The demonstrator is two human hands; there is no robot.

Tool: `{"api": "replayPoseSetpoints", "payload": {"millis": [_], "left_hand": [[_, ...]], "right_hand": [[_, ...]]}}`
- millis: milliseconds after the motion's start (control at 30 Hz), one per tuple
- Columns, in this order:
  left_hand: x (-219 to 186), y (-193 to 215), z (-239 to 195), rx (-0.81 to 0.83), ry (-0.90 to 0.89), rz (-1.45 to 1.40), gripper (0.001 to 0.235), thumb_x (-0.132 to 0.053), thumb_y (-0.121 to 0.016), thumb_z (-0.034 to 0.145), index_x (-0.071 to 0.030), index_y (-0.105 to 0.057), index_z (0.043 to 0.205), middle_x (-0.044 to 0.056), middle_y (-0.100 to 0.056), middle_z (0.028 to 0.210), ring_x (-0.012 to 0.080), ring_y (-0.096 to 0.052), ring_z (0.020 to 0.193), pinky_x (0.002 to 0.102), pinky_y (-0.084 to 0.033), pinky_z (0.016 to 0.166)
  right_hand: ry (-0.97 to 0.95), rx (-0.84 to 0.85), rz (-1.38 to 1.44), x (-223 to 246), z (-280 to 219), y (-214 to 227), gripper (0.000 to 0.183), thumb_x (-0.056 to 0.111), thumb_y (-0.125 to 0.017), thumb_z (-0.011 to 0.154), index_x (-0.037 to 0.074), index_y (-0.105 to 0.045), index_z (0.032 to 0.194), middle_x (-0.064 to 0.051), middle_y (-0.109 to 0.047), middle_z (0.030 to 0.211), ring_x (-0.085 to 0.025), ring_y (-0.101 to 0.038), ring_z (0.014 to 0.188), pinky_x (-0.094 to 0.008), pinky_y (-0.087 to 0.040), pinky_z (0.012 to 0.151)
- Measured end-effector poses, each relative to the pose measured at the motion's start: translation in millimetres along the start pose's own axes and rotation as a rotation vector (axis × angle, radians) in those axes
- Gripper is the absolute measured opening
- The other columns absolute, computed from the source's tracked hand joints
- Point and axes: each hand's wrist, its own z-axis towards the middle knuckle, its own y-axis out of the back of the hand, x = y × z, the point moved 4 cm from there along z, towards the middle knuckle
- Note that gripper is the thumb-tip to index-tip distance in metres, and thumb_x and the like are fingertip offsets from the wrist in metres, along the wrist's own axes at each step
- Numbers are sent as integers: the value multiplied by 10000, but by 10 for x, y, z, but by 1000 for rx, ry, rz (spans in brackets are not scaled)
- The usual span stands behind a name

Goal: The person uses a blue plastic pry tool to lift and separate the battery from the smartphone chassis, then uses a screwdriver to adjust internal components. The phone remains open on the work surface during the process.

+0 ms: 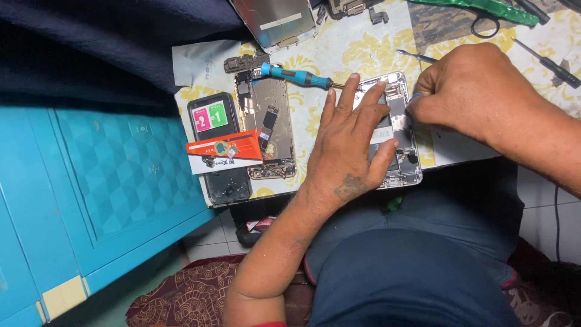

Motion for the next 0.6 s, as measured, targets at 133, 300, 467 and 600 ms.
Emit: {"api": "replayPoseSetpoints", "payload": {"millis": [133, 300, 467, 600], "left_hand": [[1, 12, -2, 8, 7, 11, 392, -229, -665, 934, -18, -600, 1257, 102, -468, 1563, 440, -310, 1577, 694, -245, 1316], [-4, 5, 15, -1, 11, 11, 332, -193, -599, 933, -35, -582, 1225, 117, -490, 1546, 446, -325, 1566, 691, -250, 1306], [10, -11, 3, -2, 11, 34, 332, -177, -606, 955, -21, -611, 1248, 97, -463, 1565, 416, -311, 1577, 695, -275, 1307], [6, -42, 11, 3, 12, 30, 307, -179, -589, 958, -27, -605, 1224, 110, -471, 1559, 423, -304, 1572, 694, -257, 1309]], "right_hand": [[-68, 43, -56, 245, -114, 163, 203, 335, -677, 675, 154, -765, 653, -172, -624, 559, -335, -613, 670, -435, -476, 628], [-80, 103, -200, 342, -88, 223, 319, 411, -652, 673, 131, -791, 736, -237, -714, 738, -448, -666, 856, -476, -542, 719], [-55, 81, 103, 22, 76, 16, 258, 278, -686, 706, 59, -711, 572, -164, -491, 502, -283, -471, 580, -421, -384, 551], [-147, 137, 290, -46, 55, 12, 210, 236, -758, 789, 69, -805, 672, -100, -596, 472, -219, -524, 516, -366, -428, 582]]}}
